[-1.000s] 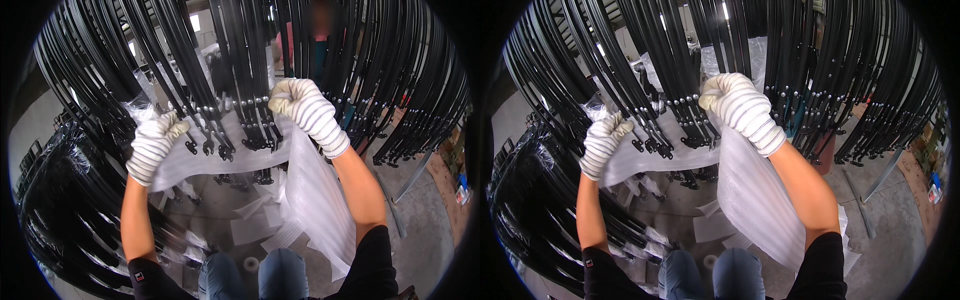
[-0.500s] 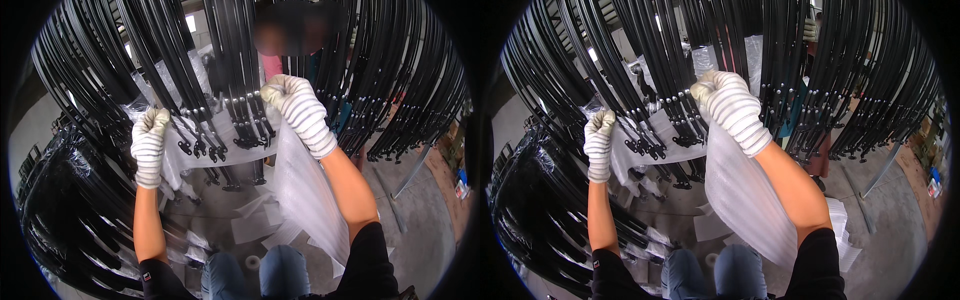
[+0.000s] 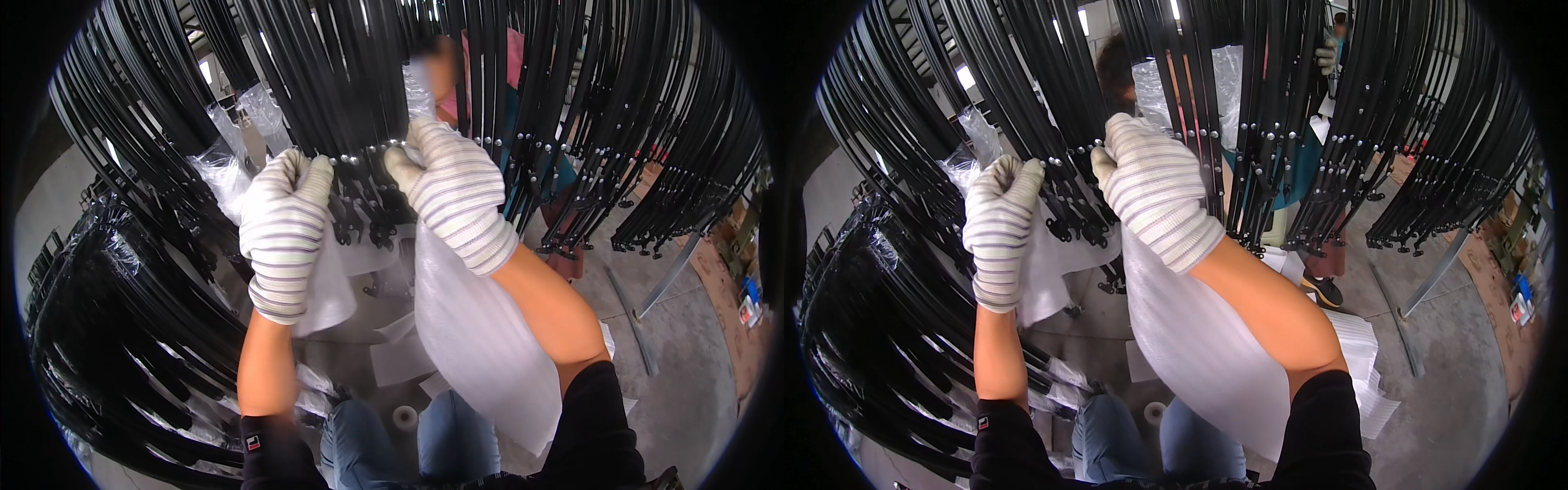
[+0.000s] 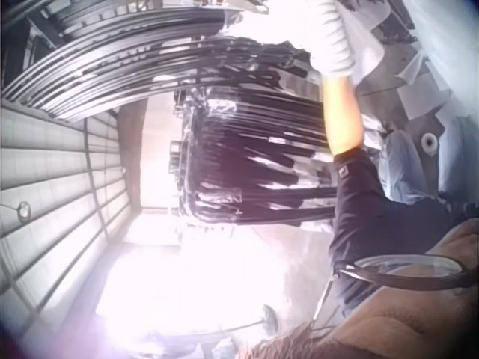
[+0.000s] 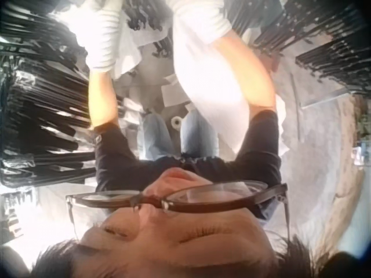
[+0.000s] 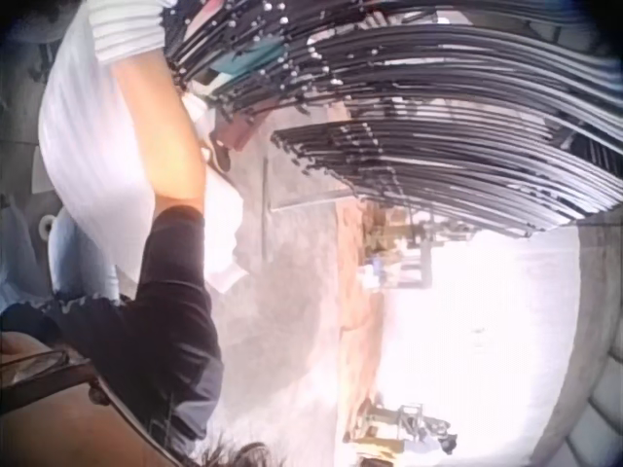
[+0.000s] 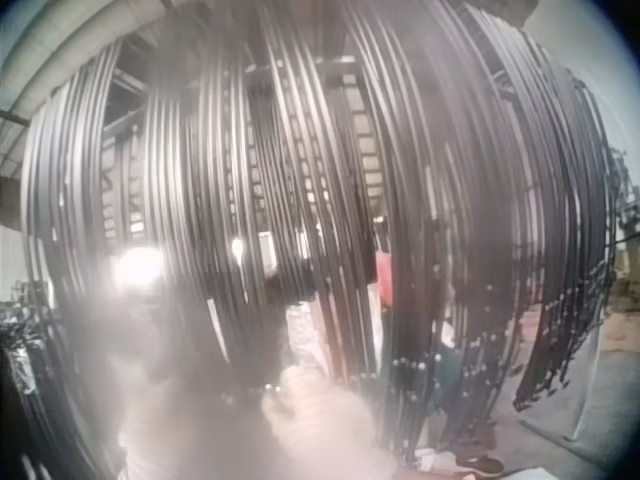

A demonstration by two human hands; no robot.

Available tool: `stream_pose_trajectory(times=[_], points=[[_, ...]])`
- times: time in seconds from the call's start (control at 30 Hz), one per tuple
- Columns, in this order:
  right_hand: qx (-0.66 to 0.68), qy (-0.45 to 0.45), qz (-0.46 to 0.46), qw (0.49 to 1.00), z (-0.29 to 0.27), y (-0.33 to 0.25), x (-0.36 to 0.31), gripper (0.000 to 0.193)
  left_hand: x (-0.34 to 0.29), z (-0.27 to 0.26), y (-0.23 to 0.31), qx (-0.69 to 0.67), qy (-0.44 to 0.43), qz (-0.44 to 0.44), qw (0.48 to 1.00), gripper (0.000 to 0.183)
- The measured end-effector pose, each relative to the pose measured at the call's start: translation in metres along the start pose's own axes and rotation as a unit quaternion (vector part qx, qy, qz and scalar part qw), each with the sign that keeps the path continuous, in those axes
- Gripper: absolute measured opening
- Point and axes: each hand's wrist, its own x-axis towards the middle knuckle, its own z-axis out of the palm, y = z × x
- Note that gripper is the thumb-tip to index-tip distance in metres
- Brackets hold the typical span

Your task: The person wraps white foam around the joints and ends of black curved metal rods hanging on a rack, then uses a roll of clear plastic film to wrap over the foam to secure it.

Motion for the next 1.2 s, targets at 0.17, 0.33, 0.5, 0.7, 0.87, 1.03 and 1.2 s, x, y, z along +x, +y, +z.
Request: stream_pose_trajectory(times=[0.17,0.33,0.5,0.7,0.87,1.03,1.2], points=[[0.102,-0.031,0.023,0.994,0.006,0.012,-0.001,0.019,-0.011,0.017,0.004,-0.219,-0.026,-0.041,0.975,0.014],[0.191,-0.091,0.014,0.977,0.006,0.018,-0.011,0.023,-0.013,0.029,0.003,-0.236,-0.028,0.017,0.971,0.014],[0.094,-0.102,-0.028,0.99,-0.001,0.022,-0.037,0.048,-0.017,0.047,-0.015,-0.283,-0.071,0.026,0.956,0.008],[0.072,-0.133,-0.053,0.987,-0.006,0.014,-0.016,0.072,0.003,0.028,0.011,-0.215,-0.193,0.034,0.957,0.004],[0.045,-0.063,-0.047,0.996,0.017,0.036,-0.024,0.051,-0.005,0.05,0.009,-0.143,-0.209,0.031,0.967,0.007],[0.086,-0.079,0.027,0.993,0.013,0.013,-0.018,0.039,-0.019,0.037,0.025,0.14,-0.074,0.271,0.949,0.007],[0.098,-0.07,0.043,0.992,0.015,0.022,-0.016,0.035,-0.019,0.004,0.066,0.205,0.116,0.441,0.866,0.024]])
